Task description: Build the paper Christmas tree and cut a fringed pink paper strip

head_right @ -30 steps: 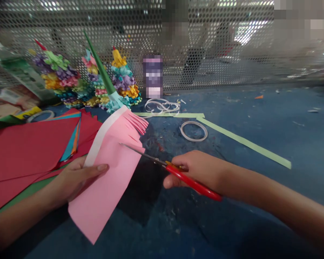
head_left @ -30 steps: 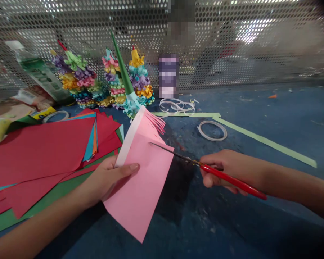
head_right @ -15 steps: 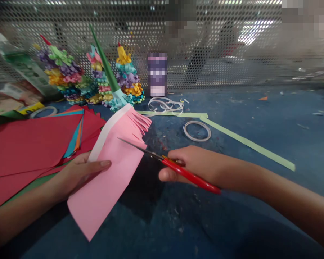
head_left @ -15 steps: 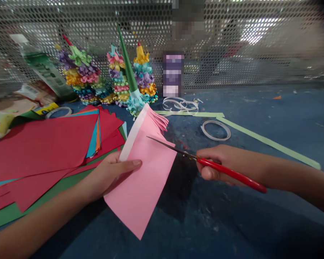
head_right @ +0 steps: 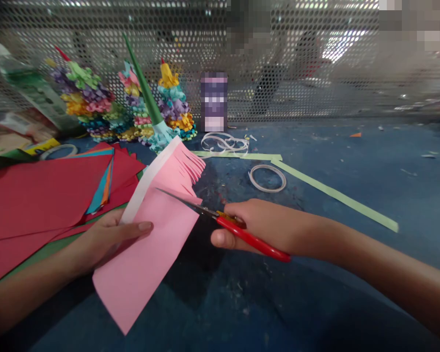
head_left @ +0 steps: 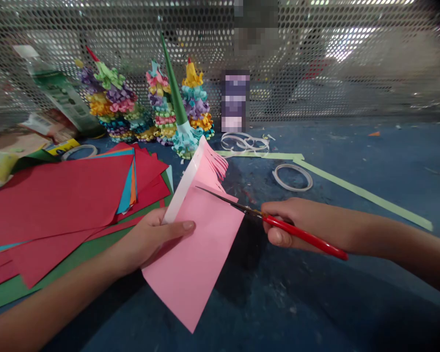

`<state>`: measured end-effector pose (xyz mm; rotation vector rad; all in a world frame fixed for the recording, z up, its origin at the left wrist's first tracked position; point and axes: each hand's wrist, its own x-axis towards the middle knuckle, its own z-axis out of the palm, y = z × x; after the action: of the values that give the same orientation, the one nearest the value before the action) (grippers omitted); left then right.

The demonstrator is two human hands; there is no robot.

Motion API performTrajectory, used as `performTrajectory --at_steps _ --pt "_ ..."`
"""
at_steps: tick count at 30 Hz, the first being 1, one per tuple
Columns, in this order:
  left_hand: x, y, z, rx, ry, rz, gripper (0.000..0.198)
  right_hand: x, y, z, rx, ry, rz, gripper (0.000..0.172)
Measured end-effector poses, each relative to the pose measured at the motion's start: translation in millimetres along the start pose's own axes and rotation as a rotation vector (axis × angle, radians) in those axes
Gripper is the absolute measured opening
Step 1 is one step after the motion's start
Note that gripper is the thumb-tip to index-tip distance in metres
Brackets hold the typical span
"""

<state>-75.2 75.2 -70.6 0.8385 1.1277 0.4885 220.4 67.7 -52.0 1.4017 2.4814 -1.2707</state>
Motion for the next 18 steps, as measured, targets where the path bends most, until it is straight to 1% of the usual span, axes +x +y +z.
performTrajectory --at_steps 2,7,11,14,16,18 --pt "-1 1 1.3 0.006 0.006 0.001 0.015 3 -4 -1 0.036 0.001 0.004 0.045" --pt "-2 1 1.4 0.000 0.021 0.003 0.013 8 -13 0 0.138 0.001 0.114 0.043" --pt "2 -2 -2.0 -0.050 -0.023 0.010 0.020 9 -15 2 0.201 -0.005 0.141 0.042" --pt "3 -2 -2.7 -0.072 -0.058 0.020 0.025 6 -15 3 0.170 0.023 0.141 0.045" --pt "2 -2 -1.0 -0.034 -0.034 0.016 0.024 2 -14 2 0.100 0.039 0.098 0.046" --pt "-1 -1 1.7 0.035 0.005 0.020 0.022 -6 -13 -1 0.020 -0.004 0.055 0.046"
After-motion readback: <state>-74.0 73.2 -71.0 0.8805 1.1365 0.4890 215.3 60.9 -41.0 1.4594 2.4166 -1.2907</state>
